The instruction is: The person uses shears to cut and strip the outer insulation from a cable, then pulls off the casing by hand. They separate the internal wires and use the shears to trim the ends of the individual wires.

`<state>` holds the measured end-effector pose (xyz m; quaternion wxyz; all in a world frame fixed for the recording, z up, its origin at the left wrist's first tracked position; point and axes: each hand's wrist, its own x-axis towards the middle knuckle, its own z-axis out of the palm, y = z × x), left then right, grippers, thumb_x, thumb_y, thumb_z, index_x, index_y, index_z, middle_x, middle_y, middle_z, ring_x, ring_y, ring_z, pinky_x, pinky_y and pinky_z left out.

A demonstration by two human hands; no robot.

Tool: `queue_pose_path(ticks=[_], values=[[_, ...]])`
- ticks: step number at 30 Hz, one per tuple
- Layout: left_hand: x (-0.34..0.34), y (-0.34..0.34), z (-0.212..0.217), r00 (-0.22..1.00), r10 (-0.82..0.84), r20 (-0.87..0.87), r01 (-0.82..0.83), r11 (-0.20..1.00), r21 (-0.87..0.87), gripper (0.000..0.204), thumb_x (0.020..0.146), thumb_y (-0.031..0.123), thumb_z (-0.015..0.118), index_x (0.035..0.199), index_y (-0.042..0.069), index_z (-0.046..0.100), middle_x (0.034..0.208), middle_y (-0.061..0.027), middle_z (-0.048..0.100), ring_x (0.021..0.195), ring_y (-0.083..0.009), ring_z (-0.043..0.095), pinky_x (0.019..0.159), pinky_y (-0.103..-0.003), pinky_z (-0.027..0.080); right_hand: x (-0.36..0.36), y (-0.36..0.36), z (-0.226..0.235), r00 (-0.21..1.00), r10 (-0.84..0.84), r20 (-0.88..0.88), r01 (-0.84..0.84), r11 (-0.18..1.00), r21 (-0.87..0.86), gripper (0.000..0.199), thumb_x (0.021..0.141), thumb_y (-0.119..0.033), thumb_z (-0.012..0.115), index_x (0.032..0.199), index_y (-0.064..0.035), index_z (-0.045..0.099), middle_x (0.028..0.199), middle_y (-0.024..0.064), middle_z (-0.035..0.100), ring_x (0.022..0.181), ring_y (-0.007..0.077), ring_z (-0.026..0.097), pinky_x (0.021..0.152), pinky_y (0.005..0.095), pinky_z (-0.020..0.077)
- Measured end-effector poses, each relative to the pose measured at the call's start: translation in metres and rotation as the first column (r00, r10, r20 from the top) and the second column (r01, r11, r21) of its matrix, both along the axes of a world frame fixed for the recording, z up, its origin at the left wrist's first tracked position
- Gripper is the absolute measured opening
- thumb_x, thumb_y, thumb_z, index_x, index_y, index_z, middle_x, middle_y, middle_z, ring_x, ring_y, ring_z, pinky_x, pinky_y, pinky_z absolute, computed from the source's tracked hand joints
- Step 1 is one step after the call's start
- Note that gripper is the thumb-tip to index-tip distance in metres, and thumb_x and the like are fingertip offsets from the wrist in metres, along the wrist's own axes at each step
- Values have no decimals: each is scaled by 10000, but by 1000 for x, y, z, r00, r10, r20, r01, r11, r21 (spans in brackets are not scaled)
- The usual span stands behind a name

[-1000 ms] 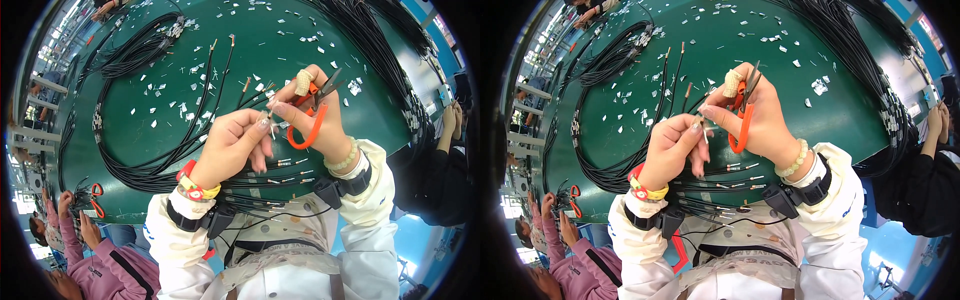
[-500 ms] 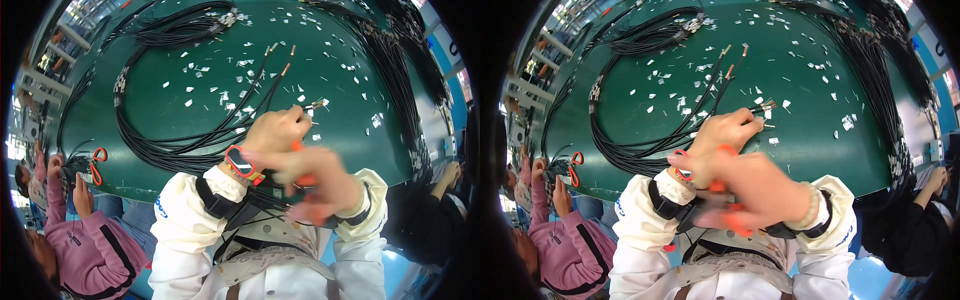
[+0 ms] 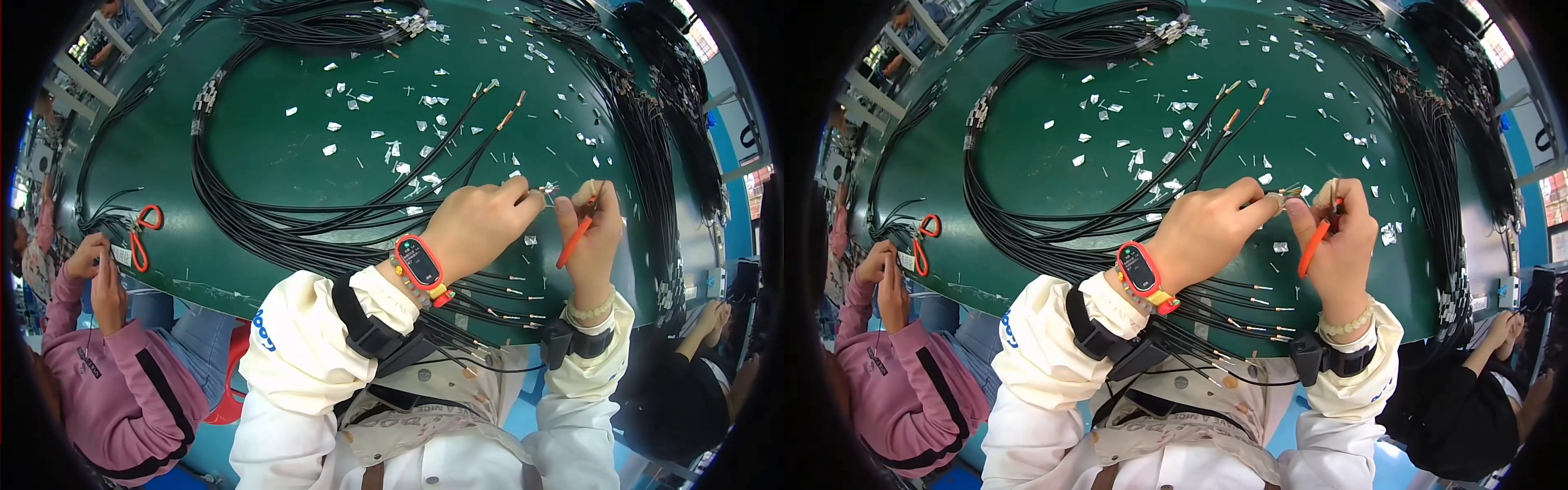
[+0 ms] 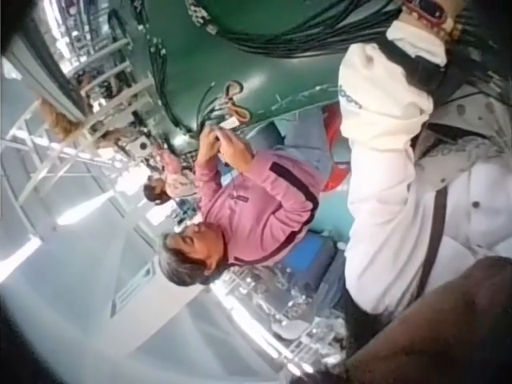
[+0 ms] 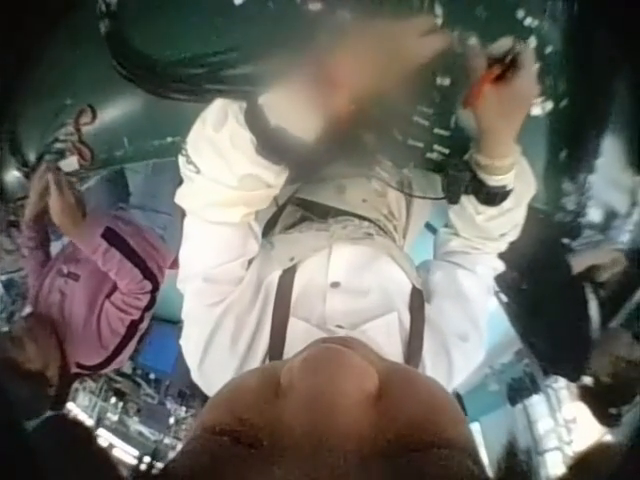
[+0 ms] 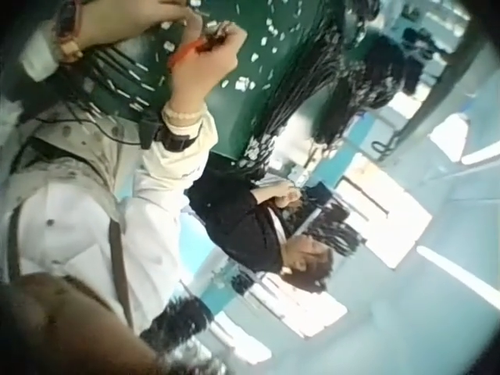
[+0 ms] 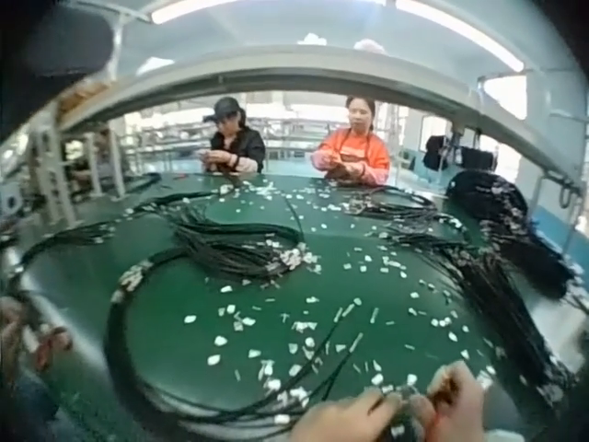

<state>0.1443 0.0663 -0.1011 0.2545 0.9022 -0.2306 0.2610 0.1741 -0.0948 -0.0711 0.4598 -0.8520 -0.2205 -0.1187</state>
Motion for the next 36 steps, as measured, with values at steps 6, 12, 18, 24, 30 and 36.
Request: queue_pose_path(ticks=[6, 12, 18, 24, 30, 36], values=[[4, 0, -3, 999, -47, 13, 47, 999, 4, 183, 681, 57, 561, 862, 45, 534, 727, -52, 511, 554, -169, 585, 448, -259, 480, -17, 5, -6, 957, 198, 213, -257, 919, 299, 272, 722, -33, 668, 778, -48, 403, 608, 1, 445, 512, 48, 387, 457, 180, 321], [0, -2, 0, 999, -34, 4, 34, 998, -43, 205, 694, 50, 555, 897, 43, 529, 732, -55, 511, 524, -171, 579, 431, -260, 475, -8, -8, -7, 995, 15, 95, -16, 1000, 15, 270, 740, -35, 656, 800, -46, 393, 634, 6, 461, 538, 49, 413, 474, 177, 337], [-1, -2, -2, 998, -66, 14, 67, 990, -125, 204, 724, 34, 565, 927, 48, 546, 702, -51, 527, 529, -194, 571, 427, -273, 462, 1, 4, -16, 989, 137, -50, -111, 928, 356, 233, 776, -22, 616, 821, -41, 388, 679, 25, 507, 577, 61, 466, 511, 180, 382], [-4, -7, 3, 994, -109, -4, 100, 927, -360, 119, 746, 59, 598, 859, 35, 565, 683, -67, 565, 551, -214, 573, 449, -286, 460, 0, 1, -14, 965, 263, 5, -246, 897, 368, 211, 784, 5, 595, 827, -40, 393, 720, 63, 551, 632, 92, 528, 567, 202, 426], [-4, -3, 5, 983, -181, -4, 171, 937, -305, 125, 731, 86, 629, 824, 27, 569, 676, -73, 586, 552, -222, 577, 464, -281, 463, -2, -7, -15, 952, 303, 48, -298, 874, 383, 251, 753, 39, 613, 827, -41, 387, 716, 76, 564, 626, 101, 526, 576, 210, 426], [-5, -1, 0, 978, -191, 88, 203, 966, -161, 112, 741, 69, 546, 847, 51, 517, 631, -41, 537, 582, -191, 581, 471, -293, 460, -1, -15, -11, 960, 259, 104, -279, 898, 340, 322, 700, 74, 647, 807, -56, 372, 724, 108, 593, 623, 111, 540, 581, 213, 434]])
